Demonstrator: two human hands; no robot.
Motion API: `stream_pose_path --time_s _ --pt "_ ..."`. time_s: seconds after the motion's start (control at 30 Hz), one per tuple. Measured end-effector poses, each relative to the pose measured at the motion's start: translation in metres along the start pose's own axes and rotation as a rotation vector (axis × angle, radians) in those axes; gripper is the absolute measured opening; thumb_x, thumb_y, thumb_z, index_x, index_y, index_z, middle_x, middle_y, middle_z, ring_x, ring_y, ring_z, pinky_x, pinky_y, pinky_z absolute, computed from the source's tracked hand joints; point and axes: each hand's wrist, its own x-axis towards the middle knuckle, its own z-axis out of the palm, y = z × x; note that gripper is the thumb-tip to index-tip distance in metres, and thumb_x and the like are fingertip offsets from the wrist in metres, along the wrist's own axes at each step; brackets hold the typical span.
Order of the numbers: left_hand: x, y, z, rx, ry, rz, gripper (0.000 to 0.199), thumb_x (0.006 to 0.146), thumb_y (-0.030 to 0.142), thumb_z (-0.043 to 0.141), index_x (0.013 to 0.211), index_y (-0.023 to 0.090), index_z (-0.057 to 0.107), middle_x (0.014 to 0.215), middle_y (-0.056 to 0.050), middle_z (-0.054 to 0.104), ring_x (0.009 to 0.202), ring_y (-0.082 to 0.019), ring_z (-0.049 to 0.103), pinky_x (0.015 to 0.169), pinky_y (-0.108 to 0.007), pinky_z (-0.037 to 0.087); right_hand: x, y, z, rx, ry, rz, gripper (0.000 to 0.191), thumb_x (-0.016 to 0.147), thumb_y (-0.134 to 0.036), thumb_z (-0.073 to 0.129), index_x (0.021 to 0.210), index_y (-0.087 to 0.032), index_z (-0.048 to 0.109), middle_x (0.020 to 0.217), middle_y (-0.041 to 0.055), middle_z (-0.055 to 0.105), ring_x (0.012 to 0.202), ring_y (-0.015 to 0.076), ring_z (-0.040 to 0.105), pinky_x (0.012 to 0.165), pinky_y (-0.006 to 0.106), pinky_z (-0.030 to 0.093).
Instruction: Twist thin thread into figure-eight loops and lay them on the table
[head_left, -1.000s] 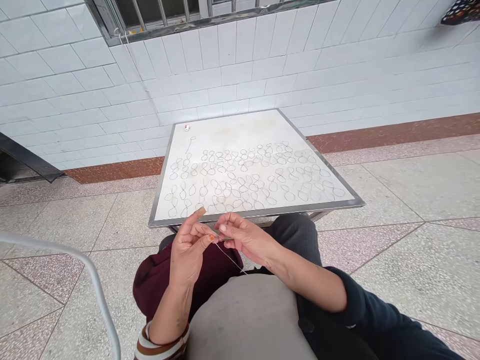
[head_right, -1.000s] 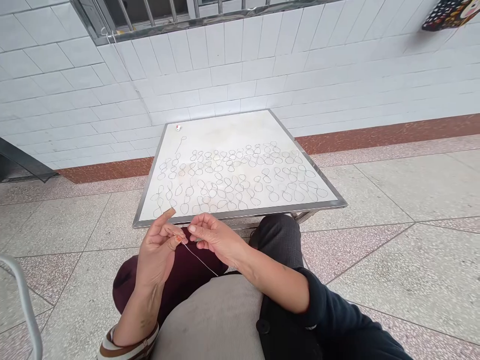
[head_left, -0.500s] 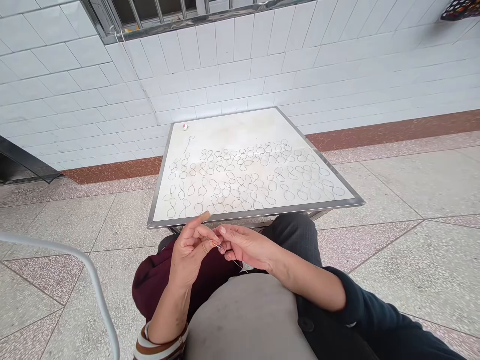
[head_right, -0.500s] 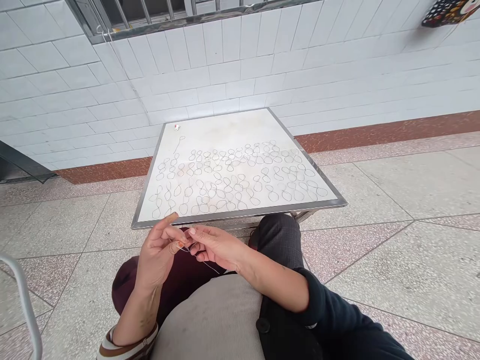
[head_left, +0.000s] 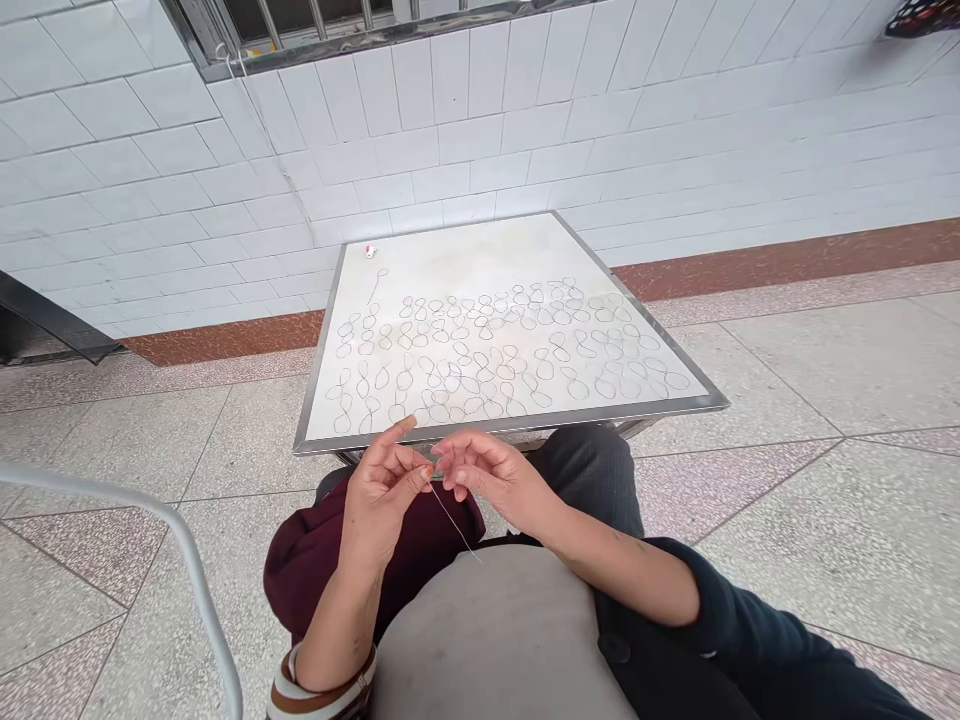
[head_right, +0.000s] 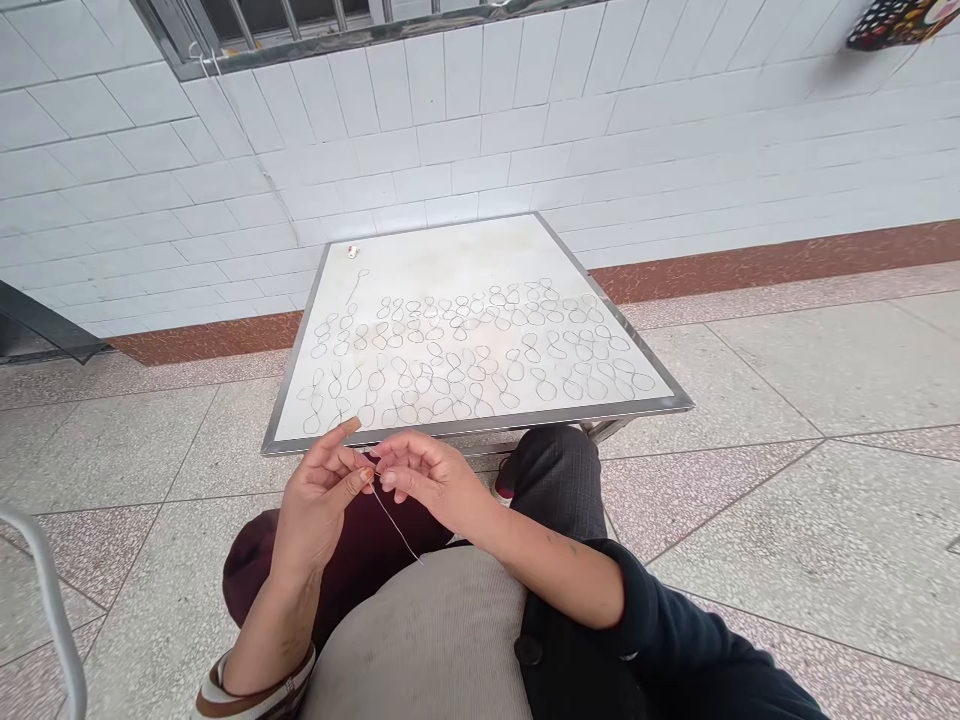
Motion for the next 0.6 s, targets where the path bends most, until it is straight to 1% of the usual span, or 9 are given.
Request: stream_pose_path --time_s 0.07,0.17,0.27,0.37,0.5,0.6 --pt "-0.001 0.000 0.002 0.002 0.015 -0.016 0.050 0.076 0.021 0.075 0.124 0.024 0.060 0.075 0.003 0.064 0.066 -0.010 0.059 0.068 -0.024 0.049 0.000 0.003 0.000 -0.031 0.053 -0.018 0.021 0.084 -0.040 0.066 0.098 -0.023 0.068 0.081 -0.0002 0.064 0.067 0.0105 0.059 0.062 0.026 0.053" --pt "-0.002 -0.004 0.003 -0.022 0.030 -0.038 0.050 0.076 0.022 0.075 0.125 0.023 0.060 0.077 0.002 0.066 0.067 -0.010 0.059 0.073 -0.025 0.049 0.001 0.005 0.000 -0.039 0.132 0.005 0.021 0.085 -0.041 0.065 0.094 -0.023 0.069 0.078 -0.0006 0.064 0.066 0.0110 0.061 0.061 0.026 0.054" --pt "-0.004 -0.013 0.005 -0.096 0.025 -0.076 0.052 0.077 0.022 0.075 0.126 0.023 0.058 0.083 0.000 0.070 0.075 -0.012 0.064 0.082 -0.029 0.050 0.001 0.004 0.000 0.020 0.167 0.041 0.022 0.083 -0.042 0.067 0.089 -0.021 0.068 0.072 -0.0014 0.065 0.063 0.0112 0.062 0.058 0.026 0.054" --pt "-0.007 -0.021 0.008 -0.168 0.037 -0.103 0.049 0.076 0.021 0.076 0.123 0.023 0.061 0.086 -0.001 0.072 0.082 -0.014 0.066 0.085 -0.031 0.051 0.002 0.002 0.001 0.065 0.191 0.060 0.023 0.081 -0.043 0.069 0.084 -0.020 0.066 0.066 -0.0024 0.065 0.059 0.0113 0.063 0.055 0.025 0.053" --pt "-0.011 -0.026 0.012 -0.228 0.053 -0.088 0.046 0.076 0.020 0.076 0.120 0.024 0.062 0.086 0.000 0.071 0.080 -0.013 0.067 0.082 -0.030 0.052 0.002 0.003 0.000 0.061 0.200 0.061 0.022 0.081 -0.042 0.069 0.084 -0.020 0.066 0.065 -0.0021 0.065 0.059 0.0118 0.064 0.053 0.024 0.053" --pt "-0.013 -0.026 0.015 -0.260 0.085 -0.081 0.046 0.074 0.020 0.077 0.118 0.024 0.063 0.085 0.000 0.070 0.073 -0.012 0.066 0.076 -0.028 0.054 0.001 0.004 -0.001 0.002 0.218 0.043 0.021 0.082 -0.042 0.068 0.086 -0.021 0.067 0.067 -0.0023 0.064 0.058 0.0112 0.062 0.052 0.025 0.054"
